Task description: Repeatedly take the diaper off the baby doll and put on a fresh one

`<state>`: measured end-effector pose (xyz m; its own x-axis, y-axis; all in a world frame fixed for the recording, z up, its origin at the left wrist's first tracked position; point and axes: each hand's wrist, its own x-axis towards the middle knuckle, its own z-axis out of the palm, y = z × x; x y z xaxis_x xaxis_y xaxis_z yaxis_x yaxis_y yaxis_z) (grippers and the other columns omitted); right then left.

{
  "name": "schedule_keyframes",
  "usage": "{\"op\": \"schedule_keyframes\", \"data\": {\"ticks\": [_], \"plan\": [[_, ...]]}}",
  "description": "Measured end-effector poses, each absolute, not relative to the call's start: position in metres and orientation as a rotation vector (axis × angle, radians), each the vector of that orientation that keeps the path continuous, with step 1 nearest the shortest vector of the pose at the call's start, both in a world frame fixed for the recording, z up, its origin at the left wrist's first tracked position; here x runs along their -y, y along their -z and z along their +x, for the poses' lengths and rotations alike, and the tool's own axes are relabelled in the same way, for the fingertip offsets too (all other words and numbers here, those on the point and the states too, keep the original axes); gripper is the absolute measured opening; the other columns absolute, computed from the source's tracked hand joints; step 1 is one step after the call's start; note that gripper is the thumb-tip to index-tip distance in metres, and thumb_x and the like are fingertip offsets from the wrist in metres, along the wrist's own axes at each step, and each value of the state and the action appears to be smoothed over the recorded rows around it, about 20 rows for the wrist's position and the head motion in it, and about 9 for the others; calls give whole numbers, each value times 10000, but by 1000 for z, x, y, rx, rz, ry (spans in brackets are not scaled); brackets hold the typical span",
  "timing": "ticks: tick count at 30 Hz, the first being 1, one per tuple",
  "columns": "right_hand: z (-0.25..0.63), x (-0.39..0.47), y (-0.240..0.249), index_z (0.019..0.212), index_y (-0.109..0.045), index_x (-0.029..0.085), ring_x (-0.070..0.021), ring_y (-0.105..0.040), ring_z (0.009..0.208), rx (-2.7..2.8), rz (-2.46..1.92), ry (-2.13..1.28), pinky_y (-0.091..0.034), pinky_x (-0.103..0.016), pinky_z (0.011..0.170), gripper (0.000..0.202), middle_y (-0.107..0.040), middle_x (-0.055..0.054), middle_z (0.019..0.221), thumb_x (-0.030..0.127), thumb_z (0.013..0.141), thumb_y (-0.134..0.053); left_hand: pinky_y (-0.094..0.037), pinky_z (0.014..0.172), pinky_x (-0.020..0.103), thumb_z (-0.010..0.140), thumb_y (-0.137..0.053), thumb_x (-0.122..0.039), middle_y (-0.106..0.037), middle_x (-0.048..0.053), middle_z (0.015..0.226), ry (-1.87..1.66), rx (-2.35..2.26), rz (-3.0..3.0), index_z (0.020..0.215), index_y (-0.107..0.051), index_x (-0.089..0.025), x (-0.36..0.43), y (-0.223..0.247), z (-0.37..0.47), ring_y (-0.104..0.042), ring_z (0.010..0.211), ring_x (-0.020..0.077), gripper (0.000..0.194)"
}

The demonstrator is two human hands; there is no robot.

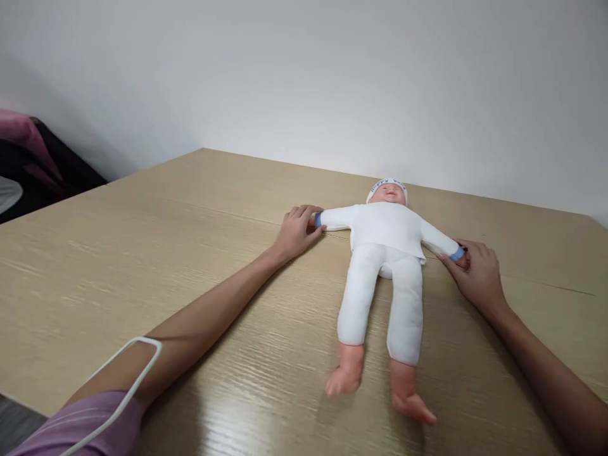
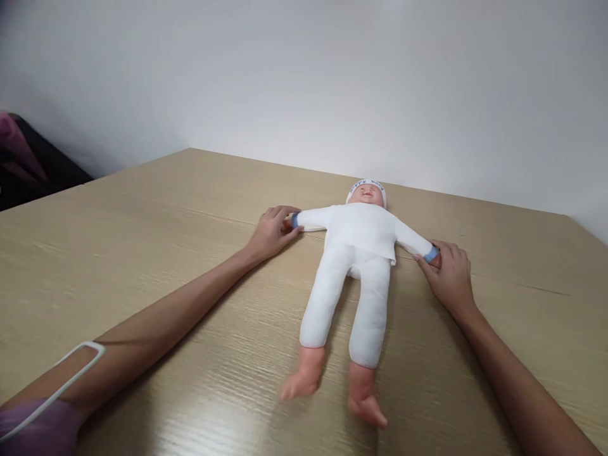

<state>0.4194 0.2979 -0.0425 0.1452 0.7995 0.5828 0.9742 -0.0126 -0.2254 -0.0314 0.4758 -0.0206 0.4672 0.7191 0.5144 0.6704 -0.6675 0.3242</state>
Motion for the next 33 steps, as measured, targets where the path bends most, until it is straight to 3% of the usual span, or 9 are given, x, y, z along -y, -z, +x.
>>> {"op": "schedule_keyframes", "data": {"ticks": [5,13,17,23,28,33], "plan": [[425,-297,51,1386,-732,213,-374,-634,1182,1692,-1850,362,-487,-541,1036,590,-740,-172,1282,634,1076,-459,-462,1055,474,1020,-644,-403,-734,133,1314,-930,-1281,2607,1375,-658,-190,-479,25,-33,-625,1198,341,414],[444,-311,62,1475,-715,194,-344,-639,1235,1695,-1813,253,-482,-534,1124,568,-724,-181,1338,508,1019,-587,-465,1056,469,998,-662,-392,-733,135,1273,-911,-1248,2602,1359,-657,-180,-483,24,-32,-627,1155,326,418],[441,-312,63,1582,-609,165,-354,-612,1323,1731,-1839,212,-476,-560,1172,630,-683,-200,1434,426,1012,-548,-459,1071,462,1000,-641,-403,-725,144,1294,-893,-1270,2614,1367,-663,-182,-479,22,-33,-622,1174,326,429],[421,-289,66,1724,-363,108,-367,-473,1523,1741,-1876,278,-418,-601,1259,761,-503,-217,1656,250,980,-439,-444,1094,516,1011,-573,-391,-696,176,1364,-884,-1349,2612,1448,-647,-186,-460,22,-35,-590,1255,372,488],[399,-262,69,1702,-375,63,-391,-430,1551,1627,-1981,295,-387,-615,1278,736,-450,-254,1682,304,1009,-426,-443,1135,527,1010,-551,-386,-672,182,1429,-869,-1384,2602,1434,-647,-186,-439,25,-39,-585,1299,372,478],[386,-240,68,1675,-423,73,-378,-480,1517,1603,-2041,255,-445,-574,1240,710,-489,-236,1662,372,1031,-436,-415,1207,533,1008,-554,-373,-575,174,1602,-853,-1409,2577,1524,-576,-186,-420,28,-43,-521,1436,376,550]]}}
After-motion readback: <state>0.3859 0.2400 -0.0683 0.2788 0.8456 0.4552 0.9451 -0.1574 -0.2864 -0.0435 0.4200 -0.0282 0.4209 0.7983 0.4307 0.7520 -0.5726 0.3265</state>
